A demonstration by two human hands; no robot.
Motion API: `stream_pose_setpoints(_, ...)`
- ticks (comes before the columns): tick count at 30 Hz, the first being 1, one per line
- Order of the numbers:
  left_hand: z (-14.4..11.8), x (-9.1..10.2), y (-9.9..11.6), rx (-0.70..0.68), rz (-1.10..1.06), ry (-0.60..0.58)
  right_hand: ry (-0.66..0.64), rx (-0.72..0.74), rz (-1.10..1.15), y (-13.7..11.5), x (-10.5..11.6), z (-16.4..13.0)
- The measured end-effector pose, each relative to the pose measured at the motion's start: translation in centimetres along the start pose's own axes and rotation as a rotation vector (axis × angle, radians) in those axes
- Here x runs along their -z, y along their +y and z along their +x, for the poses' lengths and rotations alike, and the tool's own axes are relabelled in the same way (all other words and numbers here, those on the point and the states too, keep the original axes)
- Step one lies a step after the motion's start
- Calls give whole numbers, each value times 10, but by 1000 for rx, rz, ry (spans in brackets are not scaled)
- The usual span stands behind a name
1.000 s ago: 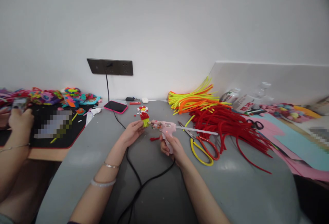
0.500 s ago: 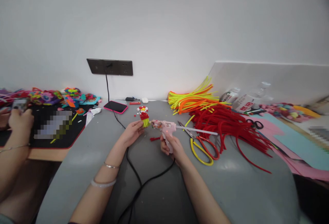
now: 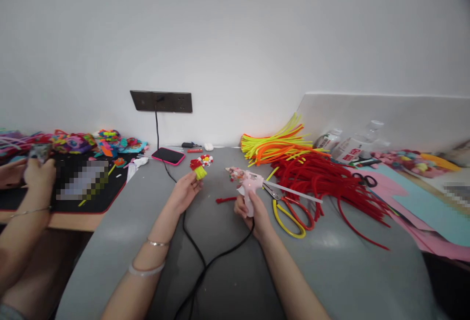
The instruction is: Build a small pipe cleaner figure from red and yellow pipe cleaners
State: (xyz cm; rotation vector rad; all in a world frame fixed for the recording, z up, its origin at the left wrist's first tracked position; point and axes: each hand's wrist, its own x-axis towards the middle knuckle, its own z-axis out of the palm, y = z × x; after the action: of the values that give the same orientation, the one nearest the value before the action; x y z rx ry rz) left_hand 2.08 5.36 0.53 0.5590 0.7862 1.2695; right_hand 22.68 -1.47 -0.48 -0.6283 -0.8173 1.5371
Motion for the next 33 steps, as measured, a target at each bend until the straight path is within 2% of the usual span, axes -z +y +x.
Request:
stream_pose_setpoints(3,-18,6,15,-59,-35,70,-67,-74,93,-5,-3,2)
stream_pose_setpoints(6,-43,25,34,-157,-47,190,-58,-139,68,-8,-11,10)
stream_pose_setpoints(9,-73,57,55,-261,-69,378,-48,-208,-164,-6,-27,27)
stream_pose_setpoints(12,-106,90,74,-345,-102,575,-134,-232,-443,7,-52,51)
stream_pose_setpoints(15,-136,114,88,-450,-129,625,-160,-195,-713,28,-80,77)
stream_pose_setpoints(18,-157,129,93,-562,-65,729,-162,-141,-1057,51,-105,95)
stream_pose_setpoints(23,-179,138,95,-695,278,1045,-246,-141,-1164,79,-132,102)
stream_pose_setpoints(25,-184,137,96,-704,372,1077,-295,-139,-1197,85,-140,100)
stream_pose_setpoints(27,-186,136,97,-715,400,1052,-322,-121,-1241,89,-145,98)
stream_pose_setpoints(30,-179,131,97,-702,369,1002,-311,-65,-1313,88,-147,94)
stream_pose_setpoints(33,-165,121,93,-701,312,949,-295,-3,-1333,81,-140,89)
